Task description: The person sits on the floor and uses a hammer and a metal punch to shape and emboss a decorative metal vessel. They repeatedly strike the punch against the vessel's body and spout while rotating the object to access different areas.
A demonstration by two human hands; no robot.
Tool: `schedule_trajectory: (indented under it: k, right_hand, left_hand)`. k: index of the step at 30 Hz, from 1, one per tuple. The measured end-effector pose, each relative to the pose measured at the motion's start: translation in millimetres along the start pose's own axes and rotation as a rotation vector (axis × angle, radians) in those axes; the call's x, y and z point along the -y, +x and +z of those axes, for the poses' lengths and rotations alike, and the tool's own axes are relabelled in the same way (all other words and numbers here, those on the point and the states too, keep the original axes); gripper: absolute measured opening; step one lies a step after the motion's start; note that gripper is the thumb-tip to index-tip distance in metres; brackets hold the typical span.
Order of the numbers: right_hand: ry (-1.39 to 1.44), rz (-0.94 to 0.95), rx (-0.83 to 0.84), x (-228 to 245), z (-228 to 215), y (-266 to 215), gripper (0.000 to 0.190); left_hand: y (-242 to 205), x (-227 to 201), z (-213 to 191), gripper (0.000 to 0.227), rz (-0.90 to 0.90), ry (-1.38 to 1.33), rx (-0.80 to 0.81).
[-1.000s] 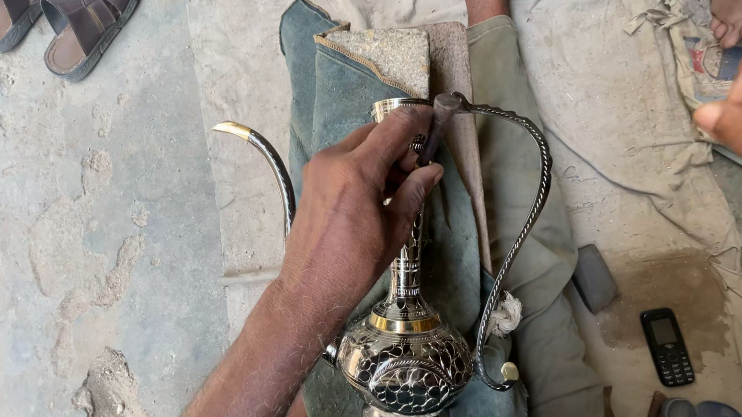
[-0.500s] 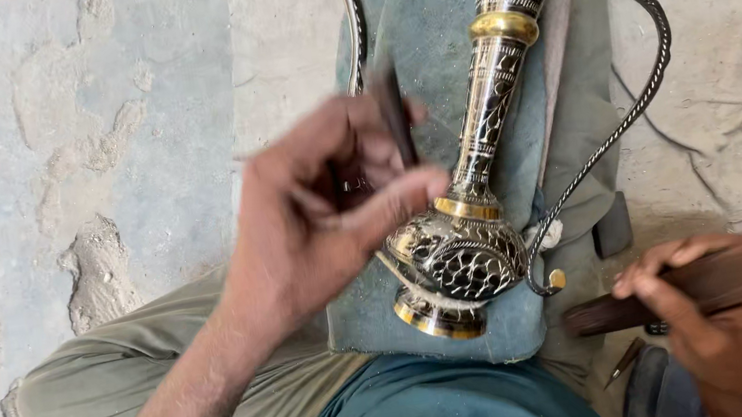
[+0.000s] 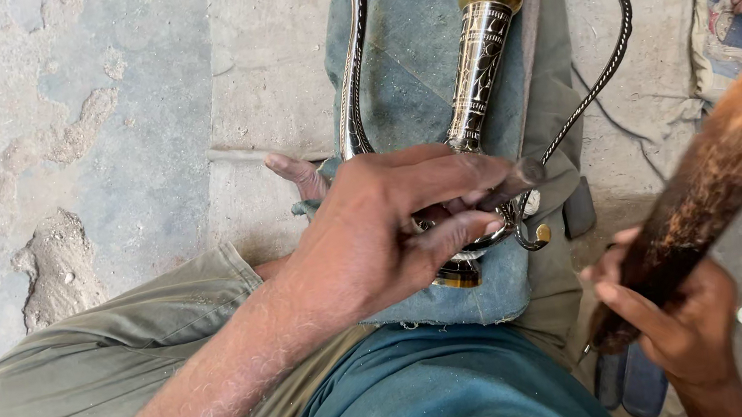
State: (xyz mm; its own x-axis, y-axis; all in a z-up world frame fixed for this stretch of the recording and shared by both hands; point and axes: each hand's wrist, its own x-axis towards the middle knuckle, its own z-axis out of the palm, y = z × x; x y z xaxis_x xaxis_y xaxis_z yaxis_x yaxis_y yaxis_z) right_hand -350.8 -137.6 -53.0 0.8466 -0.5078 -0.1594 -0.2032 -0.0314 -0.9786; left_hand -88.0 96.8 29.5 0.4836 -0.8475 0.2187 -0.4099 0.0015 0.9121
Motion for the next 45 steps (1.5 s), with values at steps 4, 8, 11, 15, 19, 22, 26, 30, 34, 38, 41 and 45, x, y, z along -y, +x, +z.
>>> schedule_trajectory:
  k: [4, 8, 11, 15, 19, 22, 26, 30, 34, 38, 41, 45]
  right_hand:
    - [-0.075, 0.057, 0.113, 34, -5, -4, 0.037]
    - [-0.419, 0.258, 0.123, 46, -15, -5, 0.033]
    - [-0.399, 0.025, 0.096, 52, -31, -10, 0.044]
    - [-0.557, 0.128, 0.184, 50, -54, -9, 0.041]
    - [-0.77, 0.264, 0.101, 40, -67, -9, 0.038]
    - [-1.02, 0.362, 0.056, 32, -81, -6, 0.044]
    - [-1.109, 0.297, 0.223, 11, -113, 4, 0.042]
    - [-1.115, 0.268, 0.374, -10, -150, 7, 0.041]
    - [-1.183, 0.274, 0.36, -15, -164, 15, 0.05]
    - [-2.015, -0.19, 0.896, -12, -158, 16, 0.052]
    - [-1.225, 0.298, 0.357, -8, -152, 15, 0.049]
    - [-1.247, 0.261, 0.309, -3, -144, 14, 0.046]
  left_hand:
    - [6, -3, -1, 0.043, 0.035, 0.018, 0.056]
    - [15, -4, 0, 0.045, 0.09, 0.021, 0.125]
    - [16, -5, 0, 0.044, 0.076, 0.05, 0.162]
    - [18, -12, 5, 0.043, -0.028, 0.219, 0.315]
    - [11, -12, 5, 0.041, 0.003, 0.143, 0.194]
    - [9, -9, 6, 0.043, 0.008, 0.148, 0.161]
    - [5, -5, 10, 0.043, -0.019, 0.138, 0.142]
    - [5, -3, 10, 0.042, 0.038, 0.147, 0.127]
    - [6, -3, 6, 0.04, 0.062, 0.127, 0.13]
    - [10, -3, 6, 0.04, 0.017, 0.116, 0.171]
    - [9, -3, 6, 0.04, 0.027, 0.102, 0.163]
    - [12, -3, 6, 0.04, -0.005, 0.095, 0.184]
